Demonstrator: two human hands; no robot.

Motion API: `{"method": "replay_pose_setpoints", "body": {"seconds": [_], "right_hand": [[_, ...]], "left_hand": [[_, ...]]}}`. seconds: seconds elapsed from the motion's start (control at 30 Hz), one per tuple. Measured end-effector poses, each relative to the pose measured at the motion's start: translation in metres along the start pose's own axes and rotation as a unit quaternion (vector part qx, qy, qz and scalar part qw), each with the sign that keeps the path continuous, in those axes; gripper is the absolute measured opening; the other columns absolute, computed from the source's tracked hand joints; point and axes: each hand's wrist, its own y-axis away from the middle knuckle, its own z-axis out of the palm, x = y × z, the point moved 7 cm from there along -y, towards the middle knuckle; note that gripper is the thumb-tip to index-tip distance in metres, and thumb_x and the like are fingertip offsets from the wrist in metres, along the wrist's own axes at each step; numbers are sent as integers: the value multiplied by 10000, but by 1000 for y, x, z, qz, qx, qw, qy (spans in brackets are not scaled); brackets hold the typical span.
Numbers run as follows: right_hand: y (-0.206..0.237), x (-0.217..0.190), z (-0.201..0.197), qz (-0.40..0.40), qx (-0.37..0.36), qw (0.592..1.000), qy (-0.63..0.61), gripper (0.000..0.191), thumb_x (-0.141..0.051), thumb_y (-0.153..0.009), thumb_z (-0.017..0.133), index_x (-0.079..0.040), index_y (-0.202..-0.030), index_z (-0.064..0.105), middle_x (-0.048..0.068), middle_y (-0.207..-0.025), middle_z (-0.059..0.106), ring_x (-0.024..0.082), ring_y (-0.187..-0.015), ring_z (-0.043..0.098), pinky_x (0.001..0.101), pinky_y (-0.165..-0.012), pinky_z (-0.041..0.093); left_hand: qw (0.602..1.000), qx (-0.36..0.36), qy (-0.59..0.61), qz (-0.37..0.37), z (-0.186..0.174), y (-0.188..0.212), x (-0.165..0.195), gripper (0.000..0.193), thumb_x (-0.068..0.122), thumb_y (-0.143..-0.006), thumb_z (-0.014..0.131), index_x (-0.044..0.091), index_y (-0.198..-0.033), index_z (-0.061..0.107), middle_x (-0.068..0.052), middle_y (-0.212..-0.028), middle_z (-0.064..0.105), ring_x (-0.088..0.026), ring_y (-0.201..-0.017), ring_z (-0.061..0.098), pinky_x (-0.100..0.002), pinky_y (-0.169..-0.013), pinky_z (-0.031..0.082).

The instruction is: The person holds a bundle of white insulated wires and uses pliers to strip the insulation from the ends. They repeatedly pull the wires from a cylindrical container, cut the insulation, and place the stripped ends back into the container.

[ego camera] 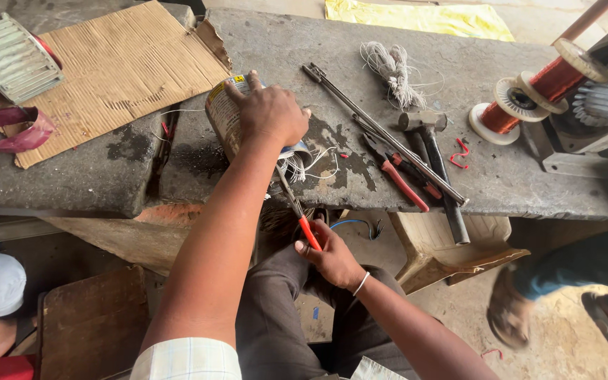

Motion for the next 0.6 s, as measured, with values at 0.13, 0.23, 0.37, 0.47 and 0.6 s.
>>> {"method": "replay_pose_setpoints", "body": {"seconds": [0.13,0.23,0.37,0.47,0.6], "right_hand": [[-1,2,-1,81,-42,996,-21,598,-419,-933,665,-102,-1403,476,17,-1021,618,116,-930,582,280,-848,510],[-10,2,-7,131,-76,988,34,501,-471,-966,583,-91,-1286,519,15,-908,593,125,-756,549,290,-672,496],[-20,-9,-7,80,-93,992,37,415,-457,-1019,587,-72,-1172,580,-3,-871,598,56,-746,562,252,-613,506],[-17,-8,2,83,-78,993,-23,392,-418,-1005,617,-82,-1193,545,10,-844,586,83,-674,561,252,-610,511],[-7,7,13,162,-45,977,-135,389,-359,-966,632,-168,-1288,526,14,-741,463,116,-565,434,285,-489,382]], "left_hand": [[1000,4,-8,1,1,-1,0,689,624,-1020,343,90,-1389,575,-159,-1481,518,-425,-1527,172,-774,-1128,54],[1000,9,-13,-3,2,-1,1,711,640,-1008,323,88,-1379,573,-162,-1490,494,-417,-1512,168,-776,-1110,52],[1000,8,-15,2,3,-1,3,689,626,-1028,308,105,-1378,591,-156,-1476,523,-423,-1530,164,-772,-1129,51],[1000,5,-13,-1,3,0,2,684,630,-1029,321,112,-1372,609,-146,-1483,531,-400,-1542,174,-769,-1146,55],[1000,22,1,3,-1,3,0,673,623,-1014,338,118,-1388,581,-138,-1463,535,-419,-1516,182,-778,-1124,55]]}}
